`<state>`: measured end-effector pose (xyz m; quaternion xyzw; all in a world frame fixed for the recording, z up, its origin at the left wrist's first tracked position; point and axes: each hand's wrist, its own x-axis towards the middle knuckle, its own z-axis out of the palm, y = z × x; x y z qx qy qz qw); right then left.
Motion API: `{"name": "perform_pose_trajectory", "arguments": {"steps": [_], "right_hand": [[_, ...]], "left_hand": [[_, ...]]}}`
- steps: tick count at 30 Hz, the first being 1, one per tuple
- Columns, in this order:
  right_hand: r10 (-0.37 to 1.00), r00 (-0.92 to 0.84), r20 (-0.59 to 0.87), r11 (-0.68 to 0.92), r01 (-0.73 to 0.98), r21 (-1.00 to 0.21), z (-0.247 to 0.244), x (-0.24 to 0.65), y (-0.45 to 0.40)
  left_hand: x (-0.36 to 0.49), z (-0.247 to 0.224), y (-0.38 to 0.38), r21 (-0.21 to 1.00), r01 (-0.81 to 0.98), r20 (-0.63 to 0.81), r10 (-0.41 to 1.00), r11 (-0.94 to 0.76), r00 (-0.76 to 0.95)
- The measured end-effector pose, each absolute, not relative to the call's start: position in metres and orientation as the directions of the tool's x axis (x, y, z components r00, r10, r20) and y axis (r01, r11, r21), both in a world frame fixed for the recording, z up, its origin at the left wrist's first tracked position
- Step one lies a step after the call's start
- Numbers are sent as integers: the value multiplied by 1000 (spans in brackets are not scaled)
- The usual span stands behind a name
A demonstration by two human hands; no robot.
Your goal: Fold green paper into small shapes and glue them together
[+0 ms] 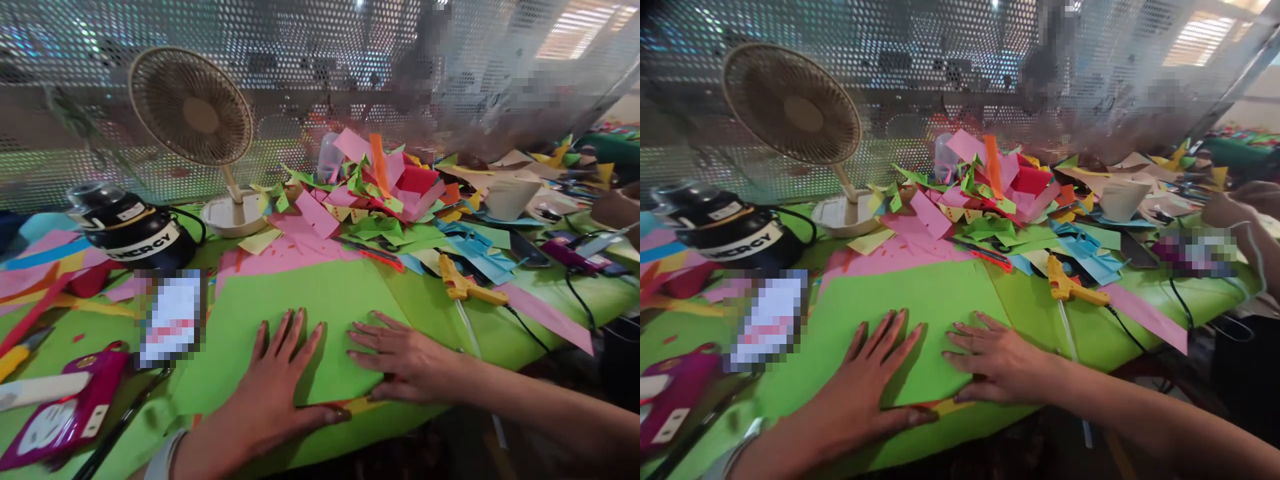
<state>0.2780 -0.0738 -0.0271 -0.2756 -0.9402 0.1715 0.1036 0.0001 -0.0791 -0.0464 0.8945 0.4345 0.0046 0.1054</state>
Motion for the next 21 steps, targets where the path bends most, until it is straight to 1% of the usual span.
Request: {"name": "perform_pose_trajectory", "arguments": {"steps": [5, 7, 8, 9, 11, 13, 14, 16, 19, 21], "right_hand": [[615, -765, 193, 728, 456, -512, -11, 282, -61], [646, -726, 236, 703, 445, -555, -1, 283, -61], [664, -704, 252, 687, 442, -576, 5, 284, -63], [697, -669, 260, 658, 450, -604, 11, 285, -65], [788, -559, 257, 564, 487, -667, 20, 288, -69], [862, -455, 223, 462, 527, -713, 23, 293, -71], [881, -428, 200, 426, 539, -727, 22, 295, -70], [901, -410, 145, 376, 567, -733, 17, 299, -67], [932, -358, 46, 281, 638, -717, 4, 300, -62], [943, -333, 23, 251, 662, -706, -2, 298, -59]], "left_hand": [[13, -24, -72, 313, 729, -147, 728, -608, 670], [17, -16, -70, 355, 687, -103, 704, -634, 702], [19, -13, -70, 395, 662, -60, 701, -637, 710], [20, -11, -70, 461, 628, -7, 705, -627, 709], [22, -8, -72, 654, 530, 68, 739, -540, 670], [21, -8, -73, 811, 426, 62, 783, -401, 619], [20, -9, -73, 851, 406, 28, 801, -333, 598], [17, -11, -73, 875, 434, -62, 839, -216, 541], [10, -16, -72, 865, 497, -180, 888, -62, 424], [7, -19, -71, 846, 534, -210, 908, -18, 364]]}}
